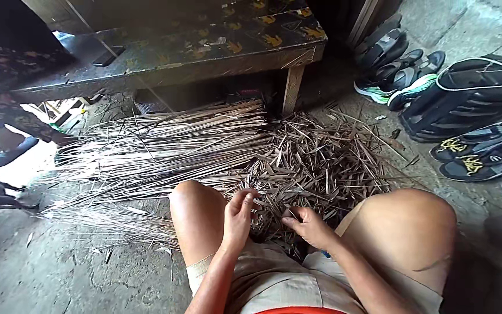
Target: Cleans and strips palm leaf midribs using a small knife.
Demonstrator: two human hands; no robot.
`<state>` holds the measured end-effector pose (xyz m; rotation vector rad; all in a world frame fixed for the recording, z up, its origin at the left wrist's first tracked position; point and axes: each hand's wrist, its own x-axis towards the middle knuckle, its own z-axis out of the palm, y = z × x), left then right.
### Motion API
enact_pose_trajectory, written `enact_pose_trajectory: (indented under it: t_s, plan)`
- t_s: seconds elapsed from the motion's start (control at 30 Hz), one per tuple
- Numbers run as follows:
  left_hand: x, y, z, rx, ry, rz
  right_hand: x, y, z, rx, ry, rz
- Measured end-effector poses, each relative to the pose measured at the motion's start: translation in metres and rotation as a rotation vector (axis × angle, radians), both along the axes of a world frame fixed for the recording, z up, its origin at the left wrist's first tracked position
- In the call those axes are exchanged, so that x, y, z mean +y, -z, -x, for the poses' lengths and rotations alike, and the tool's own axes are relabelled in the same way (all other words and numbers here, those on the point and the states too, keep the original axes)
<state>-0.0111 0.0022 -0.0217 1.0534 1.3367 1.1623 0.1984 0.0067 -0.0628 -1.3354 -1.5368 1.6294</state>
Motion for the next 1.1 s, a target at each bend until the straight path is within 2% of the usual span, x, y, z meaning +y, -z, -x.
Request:
enact_pose_trajectory:
  t_s: [0.2, 0.4, 0.6, 0.77, 0.9, 1.1]
  plan:
    - [-0.019, 0.015, -0.020, -0.004, 0.167, 0.081, -0.005, -0.011, 0.009, 0.163, 0.125, 0.107]
    - [-0.019, 0.025, -0.034, 0.000, 0.142, 0.021, -0.011, -0.020, 0.021, 0.291, 0.220, 0.196]
    - [-0.017, 0.028, -0.035, 0.002, 0.131, 0.015, -0.015, -0.018, 0.023, 0.298, 0.221, 0.212]
    - [-0.015, 0.021, -0.035, 0.021, 0.150, 0.037, -0.012, -0.010, 0.016, 0.302, 0.226, 0.006]
    - [-0.021, 0.004, -0.040, -0.109, 0.195, 0.107, -0.001, -0.008, 0.004, 0.364, 0.192, -0.179]
    - [-0.026, 0.000, -0.051, -0.216, 0.166, 0.071, -0.004, -0.016, 0.014, 0.188, 0.192, -0.412]
